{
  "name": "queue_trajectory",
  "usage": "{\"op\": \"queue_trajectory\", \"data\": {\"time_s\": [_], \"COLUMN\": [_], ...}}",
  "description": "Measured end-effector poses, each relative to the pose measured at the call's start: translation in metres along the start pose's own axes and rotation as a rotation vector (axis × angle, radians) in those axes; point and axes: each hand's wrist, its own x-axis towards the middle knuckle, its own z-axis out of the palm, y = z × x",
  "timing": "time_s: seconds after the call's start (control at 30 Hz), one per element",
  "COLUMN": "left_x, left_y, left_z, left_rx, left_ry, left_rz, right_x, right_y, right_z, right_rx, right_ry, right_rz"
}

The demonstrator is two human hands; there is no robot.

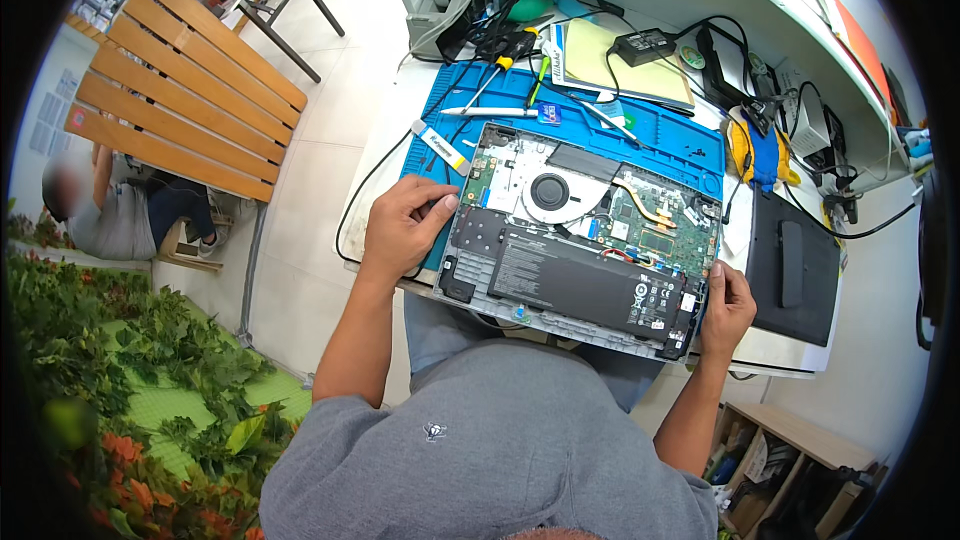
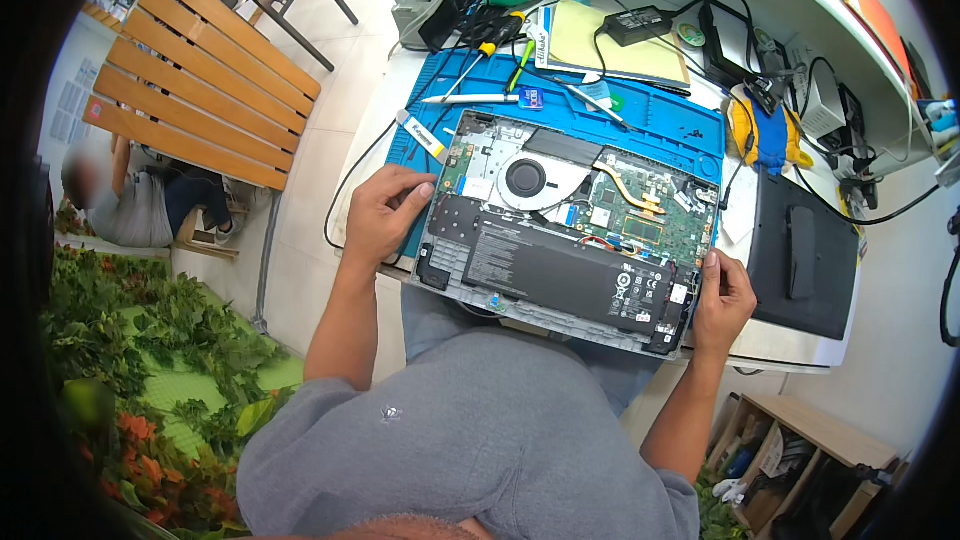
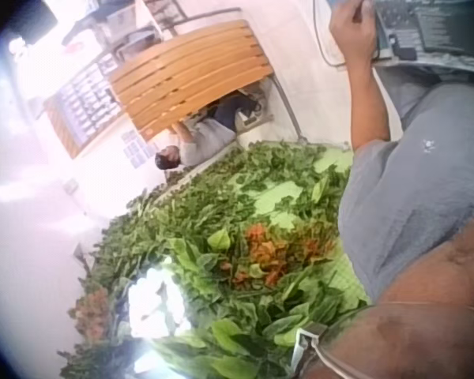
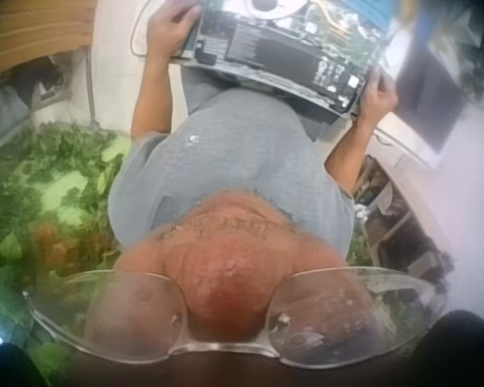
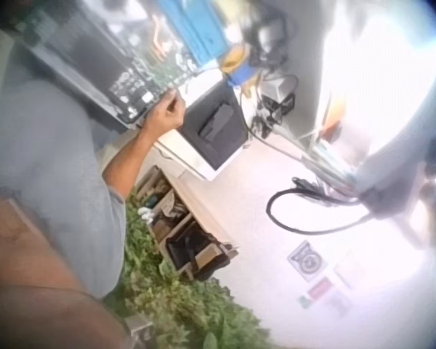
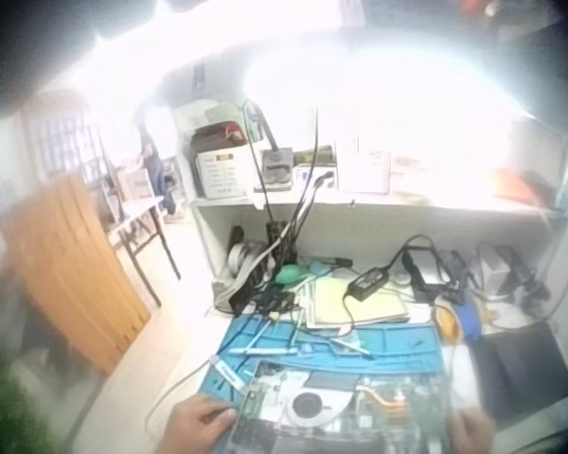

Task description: The person unscrews the back cover of a laptop using a screwdriver, removes the cover by hand, and disconnects a cable inside the device.

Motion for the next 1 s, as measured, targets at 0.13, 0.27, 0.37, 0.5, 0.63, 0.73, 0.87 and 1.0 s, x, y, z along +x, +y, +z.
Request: {"op": "queue_trajectory", "data": {"time_s": [0.13, 0.27, 0.37, 0.5, 0.63, 0.73, 0.87, 1.0], "left_x": [0.002, 0.001, 0.001, -0.002, -0.003, -0.003, -0.005, -0.007], "left_y": [0.002, 0.002, 0.002, 0.001, -0.002, -0.005, -0.006, -0.016], "left_z": [-0.003, -0.005, -0.003, -0.004, -0.006, -0.006, -0.012, -0.011], "left_rx": [0.031, -0.005, -0.031, -0.012, -0.021, 0.012, 0.031, 0.024], "left_ry": [-0.038, -0.044, -0.032, -0.039, -0.044, -0.062, -0.081, -0.029], "left_rz": [0.028, -0.002, -0.012, -0.002, -0.012, 0.034, 0.075, 0.183], "right_x": [0.000, -0.003, 0.001, -0.002, -0.001, -0.001, -0.001, 0.002], "right_y": [-0.004, 0.005, 0.008, 0.007, 0.002, 0.006, 0.006, 0.010], "right_z": [0.000, -0.003, -0.006, -0.005, -0.001, -0.003, -0.003, -0.003], "right_rx": [-0.062, -0.052, -0.038, -0.097, -0.078, -0.082, -0.077, -0.049], "right_ry": [0.001, -0.001, -0.010, 0.014, 0.013, 0.007, -0.017, -0.009], "right_rz": [-0.019, -0.046, 0.000, -0.043, -0.005, -0.024, -0.061, 0.000]}}
